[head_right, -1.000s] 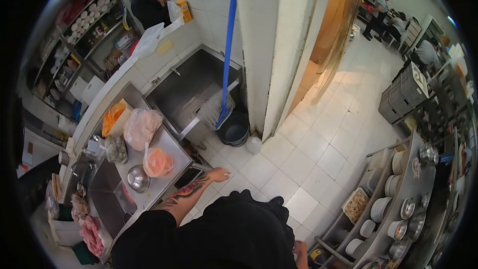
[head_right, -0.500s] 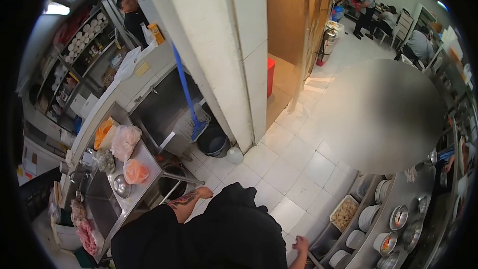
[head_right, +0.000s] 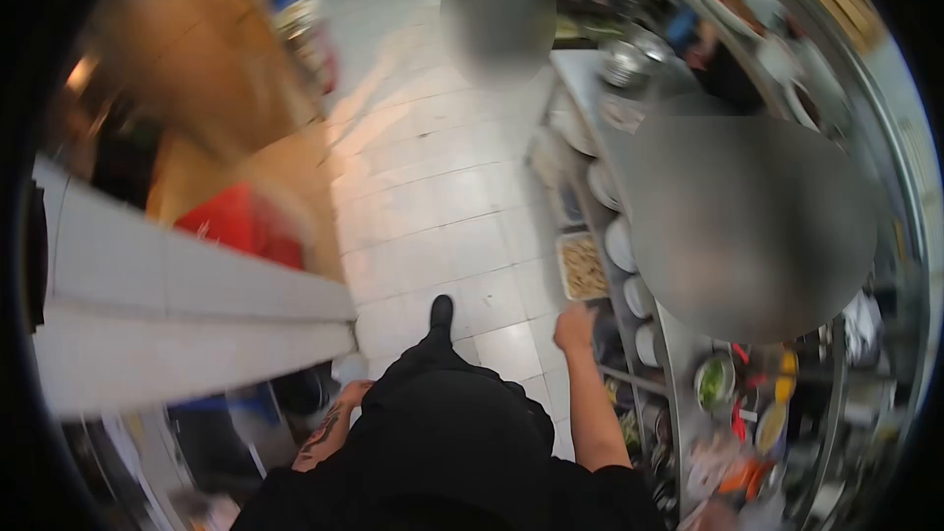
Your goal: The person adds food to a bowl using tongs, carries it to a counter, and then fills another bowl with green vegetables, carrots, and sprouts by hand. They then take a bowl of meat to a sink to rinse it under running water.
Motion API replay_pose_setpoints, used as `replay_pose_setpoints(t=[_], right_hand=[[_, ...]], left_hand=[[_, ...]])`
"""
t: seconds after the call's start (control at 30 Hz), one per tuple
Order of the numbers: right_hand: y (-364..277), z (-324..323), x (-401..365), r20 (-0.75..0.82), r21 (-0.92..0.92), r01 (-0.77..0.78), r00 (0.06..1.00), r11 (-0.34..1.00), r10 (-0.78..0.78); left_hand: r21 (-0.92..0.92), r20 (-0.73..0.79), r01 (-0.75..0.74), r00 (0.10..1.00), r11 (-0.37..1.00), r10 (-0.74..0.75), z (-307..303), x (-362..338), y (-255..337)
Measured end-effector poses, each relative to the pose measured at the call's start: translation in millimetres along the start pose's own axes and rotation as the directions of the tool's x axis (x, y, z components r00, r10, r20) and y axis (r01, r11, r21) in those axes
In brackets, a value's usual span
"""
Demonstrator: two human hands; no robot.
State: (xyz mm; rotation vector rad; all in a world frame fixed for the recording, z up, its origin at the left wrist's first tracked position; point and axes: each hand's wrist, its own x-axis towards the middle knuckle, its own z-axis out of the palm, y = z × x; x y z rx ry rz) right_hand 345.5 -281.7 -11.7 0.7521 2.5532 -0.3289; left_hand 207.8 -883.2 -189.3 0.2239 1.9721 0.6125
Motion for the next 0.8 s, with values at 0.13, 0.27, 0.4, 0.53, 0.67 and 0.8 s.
replay_pose_setpoints(t=[0.13,0.27,0.4,0.53,0.67,0.8], right_hand=[[63,129,-64,0.739,0.654,-0.75,0.661,0.096,0.131],[94,232,-164,0.562,0.486,-0.802,0.591,0.347,0.579],[33,200,-209,0.859,0.444,-0.853,0.318,-0.275,0.403],[25,182,-149,0.854,0.465,-0.885,0.438,-0.034,0.279],[73,118,-15,0.412,0.645,-0.465,0.88,0.606,0.237],[112,-88,105,-0.109,0.891,-0.072,0.925,0.448,0.364]], left_hand=[[0.058,-0.025,-0.103,0.994,0.993,0.105,-90,87,89],[0.489,0.143,-0.236,0.971,0.839,0.19,-185,181,189],[0.552,0.151,-0.432,0.893,0.714,0.423,-278,219,345],[0.003,0.023,-0.371,0.929,0.929,0.371,-329,208,504],[0.747,0.073,-0.178,0.98,0.641,0.186,-368,369,400],[0.913,0.134,-0.12,0.991,0.39,-0.007,-322,359,446]])
